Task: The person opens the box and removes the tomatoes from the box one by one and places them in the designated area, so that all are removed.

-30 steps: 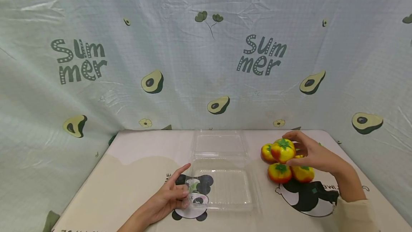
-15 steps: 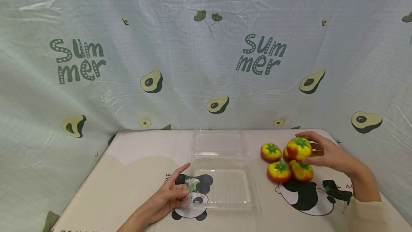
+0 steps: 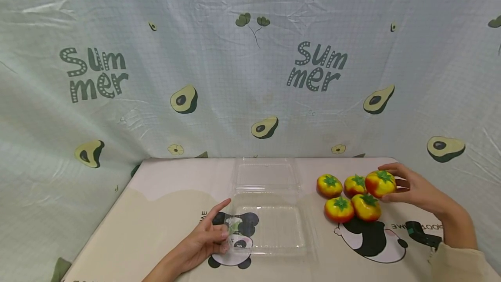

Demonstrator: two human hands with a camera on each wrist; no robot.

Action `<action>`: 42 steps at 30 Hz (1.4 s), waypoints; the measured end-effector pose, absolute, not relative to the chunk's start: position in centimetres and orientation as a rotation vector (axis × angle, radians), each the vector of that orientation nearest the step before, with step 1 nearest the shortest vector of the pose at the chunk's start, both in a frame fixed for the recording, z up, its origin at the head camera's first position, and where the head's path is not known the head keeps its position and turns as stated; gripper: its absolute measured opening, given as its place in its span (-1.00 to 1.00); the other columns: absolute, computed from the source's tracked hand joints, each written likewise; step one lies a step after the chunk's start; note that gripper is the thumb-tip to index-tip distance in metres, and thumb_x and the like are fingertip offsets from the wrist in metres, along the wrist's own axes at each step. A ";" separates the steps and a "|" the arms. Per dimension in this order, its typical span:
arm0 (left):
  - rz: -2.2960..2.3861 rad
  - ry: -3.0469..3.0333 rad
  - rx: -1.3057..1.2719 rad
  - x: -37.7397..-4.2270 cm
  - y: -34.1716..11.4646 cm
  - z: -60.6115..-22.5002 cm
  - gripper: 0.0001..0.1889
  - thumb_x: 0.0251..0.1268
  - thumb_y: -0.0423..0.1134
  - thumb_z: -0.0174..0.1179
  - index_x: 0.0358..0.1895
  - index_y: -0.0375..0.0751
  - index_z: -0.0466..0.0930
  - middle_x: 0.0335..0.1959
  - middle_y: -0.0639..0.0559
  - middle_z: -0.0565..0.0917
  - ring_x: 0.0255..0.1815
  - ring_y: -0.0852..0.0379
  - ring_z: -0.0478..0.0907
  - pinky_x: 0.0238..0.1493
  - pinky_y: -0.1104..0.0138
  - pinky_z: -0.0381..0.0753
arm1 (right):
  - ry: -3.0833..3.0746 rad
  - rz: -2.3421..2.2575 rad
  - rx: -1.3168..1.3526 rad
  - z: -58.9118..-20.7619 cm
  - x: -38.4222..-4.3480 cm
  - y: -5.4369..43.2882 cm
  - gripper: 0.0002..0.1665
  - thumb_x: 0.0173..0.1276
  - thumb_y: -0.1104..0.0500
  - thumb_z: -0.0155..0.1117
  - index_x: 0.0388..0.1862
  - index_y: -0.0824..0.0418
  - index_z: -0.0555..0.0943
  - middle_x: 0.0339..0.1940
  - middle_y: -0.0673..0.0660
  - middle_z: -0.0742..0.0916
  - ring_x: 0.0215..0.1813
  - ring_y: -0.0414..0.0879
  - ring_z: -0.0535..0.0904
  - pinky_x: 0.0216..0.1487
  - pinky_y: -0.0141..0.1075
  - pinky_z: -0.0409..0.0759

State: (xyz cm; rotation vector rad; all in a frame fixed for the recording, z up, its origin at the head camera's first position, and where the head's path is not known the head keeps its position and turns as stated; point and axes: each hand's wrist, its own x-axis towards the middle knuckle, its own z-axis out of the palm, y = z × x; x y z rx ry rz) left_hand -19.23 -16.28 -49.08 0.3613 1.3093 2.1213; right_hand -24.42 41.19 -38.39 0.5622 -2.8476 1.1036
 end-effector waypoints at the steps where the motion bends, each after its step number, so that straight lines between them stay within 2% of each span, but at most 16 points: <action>1: 2.121 1.309 0.364 -19.2 -16.3 -49.1 -0.04 0.48 -0.54 -0.02 0.67 0.30 -0.33 -0.37 0.16 0.59 -0.39 0.22 0.64 -0.22 0.45 0.70 | -2.855 1.101 0.548 -38.4 -24.4 41.4 -0.17 0.25 0.18 0.50 0.42 0.25 0.30 0.14 -0.36 0.49 0.06 -0.60 0.44 -0.04 -0.51 0.63; 4: 2.121 1.307 0.374 -19.2 -16.2 -49.1 -0.05 0.49 -0.54 -0.03 0.67 0.30 -0.33 -0.37 0.16 0.60 -0.38 0.22 0.65 -0.22 0.45 0.71 | -2.876 1.081 0.529 -38.6 -24.5 41.9 -0.17 0.26 0.16 0.49 0.43 0.25 0.31 0.12 -0.40 0.51 0.06 -0.64 0.41 -0.06 -0.51 0.63; 6: 2.121 1.309 0.379 -19.2 -16.3 -49.1 -0.05 0.49 -0.55 -0.04 0.67 0.31 -0.33 -0.37 0.16 0.61 -0.39 0.22 0.65 -0.23 0.45 0.71 | -2.893 1.070 0.520 -38.7 -24.5 42.3 -0.17 0.25 0.14 0.50 0.42 0.26 0.33 0.14 -0.34 0.54 0.05 -0.66 0.41 -0.06 -0.50 0.64; 10: 2.121 1.309 0.376 -19.2 -16.3 -49.1 -0.06 0.49 -0.55 -0.04 0.66 0.31 -0.31 -0.37 0.16 0.61 -0.39 0.22 0.65 -0.23 0.44 0.70 | -2.951 1.043 0.483 -39.0 -24.4 43.0 -0.17 0.27 0.10 0.47 0.42 0.32 0.32 0.24 0.07 0.59 0.02 -0.62 0.44 -0.08 -0.47 0.65; 11: 2.120 1.310 0.373 -19.2 -16.3 -49.2 -0.06 0.49 -0.54 -0.04 0.66 0.32 -0.31 -0.37 0.16 0.61 -0.39 0.22 0.65 -0.23 0.44 0.70 | -2.962 1.047 0.478 -39.0 -24.3 43.2 -0.17 0.28 0.10 0.46 0.42 0.35 0.31 0.27 0.20 0.59 0.05 -0.53 0.49 -0.08 -0.41 0.66; 13: 2.117 1.313 0.370 -19.2 -16.3 -49.2 -0.06 0.49 -0.54 -0.04 0.66 0.32 -0.31 -0.37 0.16 0.61 -0.39 0.22 0.65 -0.23 0.44 0.70 | -2.995 1.029 0.434 -39.1 -24.1 43.5 -0.16 0.30 0.07 0.44 0.43 0.36 0.30 0.31 0.33 0.56 0.06 -0.44 0.52 -0.09 -0.38 0.66; 17: 2.113 1.322 0.362 -19.2 -16.2 -49.1 -0.06 0.49 -0.54 -0.04 0.66 0.32 -0.31 -0.38 0.16 0.61 -0.39 0.22 0.64 -0.23 0.44 0.70 | -3.021 1.013 0.401 -39.2 -23.9 44.0 -0.15 0.32 0.07 0.43 0.43 0.42 0.28 0.33 0.46 0.52 0.14 -0.02 0.62 -0.11 -0.35 0.64; 18: 2.112 1.325 0.360 -19.2 -16.2 -49.1 -0.06 0.49 -0.54 -0.03 0.66 0.33 -0.30 -0.38 0.16 0.61 -0.39 0.22 0.64 -0.23 0.44 0.70 | -3.031 1.003 0.387 -39.2 -23.9 44.1 -0.15 0.32 0.06 0.42 0.43 0.41 0.28 0.33 0.48 0.51 0.15 0.03 0.63 -0.12 -0.38 0.64; 20: 2.113 1.327 0.357 -19.2 -16.2 -49.1 -0.06 0.49 -0.54 -0.03 0.66 0.32 -0.30 -0.38 0.16 0.61 -0.40 0.22 0.64 -0.23 0.44 0.69 | -3.034 1.010 0.397 -39.3 -23.9 44.3 -0.14 0.32 0.08 0.41 0.43 0.45 0.26 0.33 0.56 0.49 0.17 0.25 0.61 -0.11 -0.30 0.64; 24: 2.115 1.333 0.347 -19.2 -16.1 -49.1 -0.06 0.49 -0.53 -0.02 0.66 0.31 -0.29 -0.38 0.16 0.60 -0.41 0.22 0.63 -0.24 0.44 0.69 | -3.050 0.983 0.387 -39.5 -23.8 44.8 -0.12 0.29 0.08 0.42 0.43 0.48 0.28 0.31 0.63 0.47 0.13 0.34 0.61 -0.11 -0.19 0.64; 32: 2.114 1.333 0.352 -19.2 -16.2 -49.1 -0.06 0.49 -0.53 -0.02 0.66 0.30 -0.30 -0.39 0.16 0.61 -0.41 0.21 0.64 -0.23 0.44 0.70 | -3.142 1.002 0.342 -39.3 -24.0 45.3 -0.08 0.28 0.03 0.44 0.39 0.49 0.22 0.26 0.70 0.45 0.14 0.46 0.55 -0.02 0.19 0.72; 42: 2.112 1.326 0.359 -19.2 -16.2 -49.0 -0.06 0.49 -0.53 -0.03 0.66 0.30 -0.31 -0.39 0.15 0.60 -0.41 0.21 0.64 -0.23 0.44 0.70 | -3.192 0.970 0.289 -39.9 -24.3 45.7 -0.04 0.28 -0.01 0.43 0.37 0.54 0.18 0.25 0.74 0.41 0.17 0.50 0.49 0.00 0.29 0.66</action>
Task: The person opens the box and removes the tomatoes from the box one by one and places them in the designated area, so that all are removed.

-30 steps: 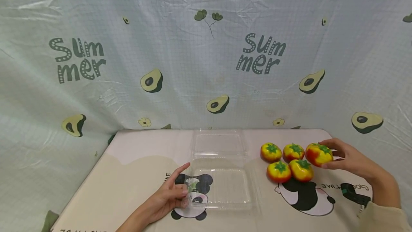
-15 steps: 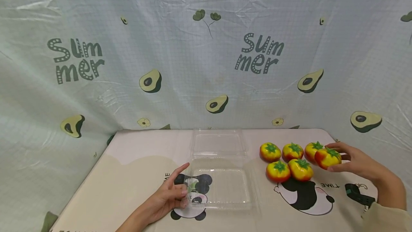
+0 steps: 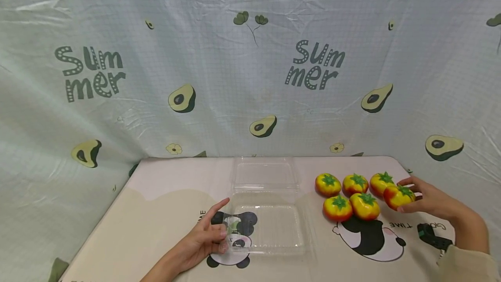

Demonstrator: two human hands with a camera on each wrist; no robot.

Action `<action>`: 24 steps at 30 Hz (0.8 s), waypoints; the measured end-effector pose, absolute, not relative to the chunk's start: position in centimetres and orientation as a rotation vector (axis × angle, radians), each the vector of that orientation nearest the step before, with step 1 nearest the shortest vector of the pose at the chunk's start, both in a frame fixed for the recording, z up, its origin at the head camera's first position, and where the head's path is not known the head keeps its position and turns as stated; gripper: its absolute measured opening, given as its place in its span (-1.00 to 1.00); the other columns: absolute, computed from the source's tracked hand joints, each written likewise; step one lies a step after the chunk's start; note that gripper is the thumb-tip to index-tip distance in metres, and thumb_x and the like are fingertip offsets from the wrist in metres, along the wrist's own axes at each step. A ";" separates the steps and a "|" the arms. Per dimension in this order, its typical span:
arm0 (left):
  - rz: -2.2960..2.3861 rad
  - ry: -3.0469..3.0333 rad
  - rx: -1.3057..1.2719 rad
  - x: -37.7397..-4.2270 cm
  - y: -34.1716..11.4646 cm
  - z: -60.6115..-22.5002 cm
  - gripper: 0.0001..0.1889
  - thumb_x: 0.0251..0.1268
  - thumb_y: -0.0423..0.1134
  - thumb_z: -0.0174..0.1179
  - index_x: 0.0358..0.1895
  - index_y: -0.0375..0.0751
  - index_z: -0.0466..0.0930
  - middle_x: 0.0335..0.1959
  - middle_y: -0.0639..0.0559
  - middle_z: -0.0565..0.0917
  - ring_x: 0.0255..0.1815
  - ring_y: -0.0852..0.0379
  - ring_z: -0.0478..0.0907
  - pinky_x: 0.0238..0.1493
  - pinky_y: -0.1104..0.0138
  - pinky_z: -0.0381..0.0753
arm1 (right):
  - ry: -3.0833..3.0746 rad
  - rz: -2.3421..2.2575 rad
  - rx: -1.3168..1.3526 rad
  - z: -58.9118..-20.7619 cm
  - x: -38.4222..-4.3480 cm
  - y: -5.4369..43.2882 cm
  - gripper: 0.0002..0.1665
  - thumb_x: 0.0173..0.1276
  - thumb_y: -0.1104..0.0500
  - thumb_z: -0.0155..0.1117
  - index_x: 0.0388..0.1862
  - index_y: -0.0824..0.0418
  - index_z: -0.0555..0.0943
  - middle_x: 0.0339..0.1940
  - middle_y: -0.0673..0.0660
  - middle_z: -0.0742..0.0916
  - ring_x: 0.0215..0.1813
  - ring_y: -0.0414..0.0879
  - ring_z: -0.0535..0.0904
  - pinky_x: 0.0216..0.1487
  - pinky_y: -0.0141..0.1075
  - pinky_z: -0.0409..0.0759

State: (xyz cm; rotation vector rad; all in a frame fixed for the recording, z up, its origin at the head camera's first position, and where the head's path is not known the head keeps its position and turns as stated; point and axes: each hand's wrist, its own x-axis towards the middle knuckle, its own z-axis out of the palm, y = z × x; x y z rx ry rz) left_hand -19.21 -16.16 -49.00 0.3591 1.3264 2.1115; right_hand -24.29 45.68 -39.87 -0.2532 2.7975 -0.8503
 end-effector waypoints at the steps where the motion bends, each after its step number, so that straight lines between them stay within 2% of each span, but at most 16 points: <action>1: 2.111 1.325 0.360 -19.2 -16.2 -49.0 -0.06 0.49 -0.54 -0.03 0.66 0.30 -0.31 -0.39 0.15 0.60 -0.41 0.21 0.64 -0.23 0.44 0.70 | 2.797 -0.849 -0.252 -40.0 -24.4 45.7 -0.04 0.28 -0.01 0.42 0.37 0.54 0.19 0.25 0.74 0.42 0.18 0.52 0.48 -0.01 0.30 0.65; 7: 2.112 1.320 0.352 -19.3 -16.2 -49.0 -0.05 0.49 -0.54 -0.03 0.66 0.30 -0.33 -0.38 0.15 0.61 -0.41 0.21 0.65 -0.23 0.44 0.71 | 2.745 -0.852 -0.227 -40.7 -24.7 46.0 -0.04 0.31 -0.02 0.42 0.37 0.55 0.19 0.25 0.76 0.41 0.20 0.54 0.46 0.03 0.28 0.64; 17: 2.109 1.319 0.362 -19.3 -16.2 -48.9 -0.06 0.50 -0.53 -0.03 0.66 0.29 -0.34 -0.37 0.15 0.61 -0.40 0.21 0.66 -0.21 0.44 0.71 | 2.641 -0.869 -0.133 -41.5 -25.3 45.6 -0.02 0.34 -0.02 0.42 0.40 0.55 0.12 0.25 0.76 0.37 0.17 0.43 0.51 0.13 0.25 0.67; 24: 2.111 1.311 0.355 -19.2 -16.2 -48.9 -0.06 0.50 -0.53 -0.03 0.67 0.28 -0.35 -0.37 0.14 0.61 -0.40 0.21 0.66 -0.22 0.44 0.71 | 2.609 -0.887 -0.128 -41.9 -25.2 45.7 -0.16 0.35 0.09 0.36 0.35 0.55 0.18 0.23 0.73 0.40 0.15 0.36 0.54 0.15 0.22 0.68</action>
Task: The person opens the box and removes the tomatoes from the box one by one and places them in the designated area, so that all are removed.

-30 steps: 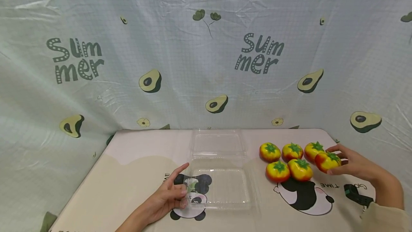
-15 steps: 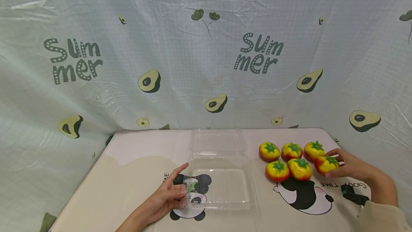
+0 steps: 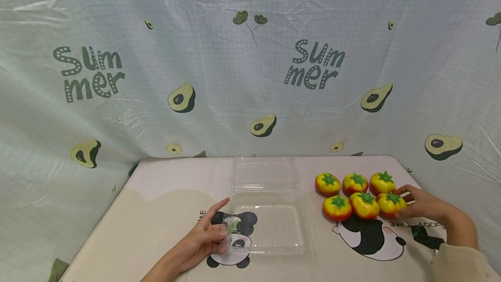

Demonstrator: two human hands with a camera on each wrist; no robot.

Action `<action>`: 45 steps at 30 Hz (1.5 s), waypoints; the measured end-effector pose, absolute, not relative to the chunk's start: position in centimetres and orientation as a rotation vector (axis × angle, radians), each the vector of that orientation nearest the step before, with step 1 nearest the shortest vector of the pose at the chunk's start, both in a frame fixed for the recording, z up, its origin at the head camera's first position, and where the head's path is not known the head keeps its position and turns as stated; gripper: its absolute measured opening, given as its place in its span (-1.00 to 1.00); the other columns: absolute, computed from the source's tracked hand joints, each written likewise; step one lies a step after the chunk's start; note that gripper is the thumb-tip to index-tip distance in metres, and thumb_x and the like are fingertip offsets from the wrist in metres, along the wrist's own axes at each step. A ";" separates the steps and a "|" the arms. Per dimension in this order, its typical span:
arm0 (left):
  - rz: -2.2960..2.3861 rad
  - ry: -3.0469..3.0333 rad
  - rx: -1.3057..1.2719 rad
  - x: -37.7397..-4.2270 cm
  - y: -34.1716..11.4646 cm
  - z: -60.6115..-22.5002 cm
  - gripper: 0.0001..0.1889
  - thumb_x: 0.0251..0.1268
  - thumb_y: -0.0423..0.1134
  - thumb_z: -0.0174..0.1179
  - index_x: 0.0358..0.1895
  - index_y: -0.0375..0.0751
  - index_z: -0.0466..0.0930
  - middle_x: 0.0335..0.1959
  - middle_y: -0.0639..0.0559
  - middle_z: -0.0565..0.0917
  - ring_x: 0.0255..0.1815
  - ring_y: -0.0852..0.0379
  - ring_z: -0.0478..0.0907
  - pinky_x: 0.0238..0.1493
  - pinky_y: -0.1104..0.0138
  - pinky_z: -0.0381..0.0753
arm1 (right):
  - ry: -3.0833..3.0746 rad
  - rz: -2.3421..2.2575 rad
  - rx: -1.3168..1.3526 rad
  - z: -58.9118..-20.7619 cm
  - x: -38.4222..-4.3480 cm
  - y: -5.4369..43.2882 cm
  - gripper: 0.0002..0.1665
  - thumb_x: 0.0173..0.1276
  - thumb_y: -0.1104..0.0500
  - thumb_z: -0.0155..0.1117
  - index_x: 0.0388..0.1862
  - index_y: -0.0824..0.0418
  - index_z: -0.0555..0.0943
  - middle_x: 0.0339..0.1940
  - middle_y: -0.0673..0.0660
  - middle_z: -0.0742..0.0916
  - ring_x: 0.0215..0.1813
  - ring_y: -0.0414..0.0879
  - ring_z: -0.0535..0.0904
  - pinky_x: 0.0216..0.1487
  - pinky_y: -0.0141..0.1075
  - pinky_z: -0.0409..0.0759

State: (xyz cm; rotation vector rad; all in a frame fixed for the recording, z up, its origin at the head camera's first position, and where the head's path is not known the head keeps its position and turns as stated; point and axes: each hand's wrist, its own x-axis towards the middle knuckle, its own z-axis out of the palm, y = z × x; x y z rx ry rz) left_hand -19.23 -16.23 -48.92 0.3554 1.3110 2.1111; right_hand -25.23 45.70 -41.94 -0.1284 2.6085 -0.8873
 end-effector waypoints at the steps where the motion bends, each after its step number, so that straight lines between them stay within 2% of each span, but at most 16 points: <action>1: 2.112 1.311 0.355 -19.2 -16.2 -48.9 -0.06 0.50 -0.53 -0.03 0.67 0.28 -0.35 -0.37 0.14 0.61 -0.40 0.21 0.66 -0.22 0.44 0.71 | 2.607 -0.891 -0.132 -42.0 -25.3 45.7 -0.18 0.36 0.11 0.35 0.34 0.56 0.19 0.22 0.73 0.40 0.15 0.36 0.54 0.15 0.24 0.67; 10: 2.121 1.307 0.365 -19.3 -16.4 -48.8 -0.05 0.50 -0.54 -0.03 0.67 0.29 -0.35 -0.38 0.15 0.61 -0.40 0.22 0.66 -0.23 0.44 0.71 | 2.611 -0.919 -0.150 -42.0 -25.4 45.8 -0.20 0.34 0.14 0.34 0.35 0.53 0.20 0.21 0.69 0.45 0.15 0.30 0.56 0.13 0.22 0.69; 16: 2.120 1.317 0.358 -19.3 -16.5 -48.7 -0.05 0.50 -0.53 -0.02 0.66 0.28 -0.35 -0.38 0.15 0.61 -0.41 0.22 0.66 -0.22 0.45 0.72 | 2.626 -0.916 -0.163 -41.8 -25.5 45.9 -0.21 0.36 0.13 0.34 0.34 0.53 0.21 0.22 0.71 0.44 0.16 0.36 0.55 0.12 0.25 0.67; 24: 2.127 1.312 0.364 -19.3 -16.5 -48.6 -0.05 0.49 -0.53 -0.02 0.67 0.27 -0.34 -0.37 0.16 0.60 -0.40 0.22 0.63 -0.23 0.44 0.71 | 2.554 -0.939 -0.117 -41.9 -25.7 46.0 -0.14 0.38 0.09 0.33 0.38 0.55 0.14 0.23 0.73 0.39 0.16 0.34 0.53 0.13 0.28 0.65; 37: 2.126 1.329 0.373 -19.4 -16.4 -48.5 -0.05 0.48 -0.53 -0.01 0.67 0.29 -0.31 -0.38 0.17 0.58 -0.40 0.23 0.63 -0.24 0.44 0.71 | 2.531 -0.915 -0.136 -41.6 -25.6 46.2 -0.16 0.41 0.13 0.28 0.39 0.59 0.12 0.26 0.77 0.36 0.20 0.47 0.49 0.17 0.32 0.62; 45: 2.128 1.330 0.357 -19.4 -16.4 -48.4 -0.05 0.48 -0.53 -0.01 0.67 0.28 -0.33 -0.39 0.17 0.60 -0.40 0.23 0.63 -0.24 0.44 0.70 | 2.537 -0.916 -0.206 -40.8 -25.5 46.4 -0.13 0.44 0.07 0.26 0.38 0.64 0.12 0.25 0.81 0.37 0.20 0.49 0.53 0.13 0.28 0.67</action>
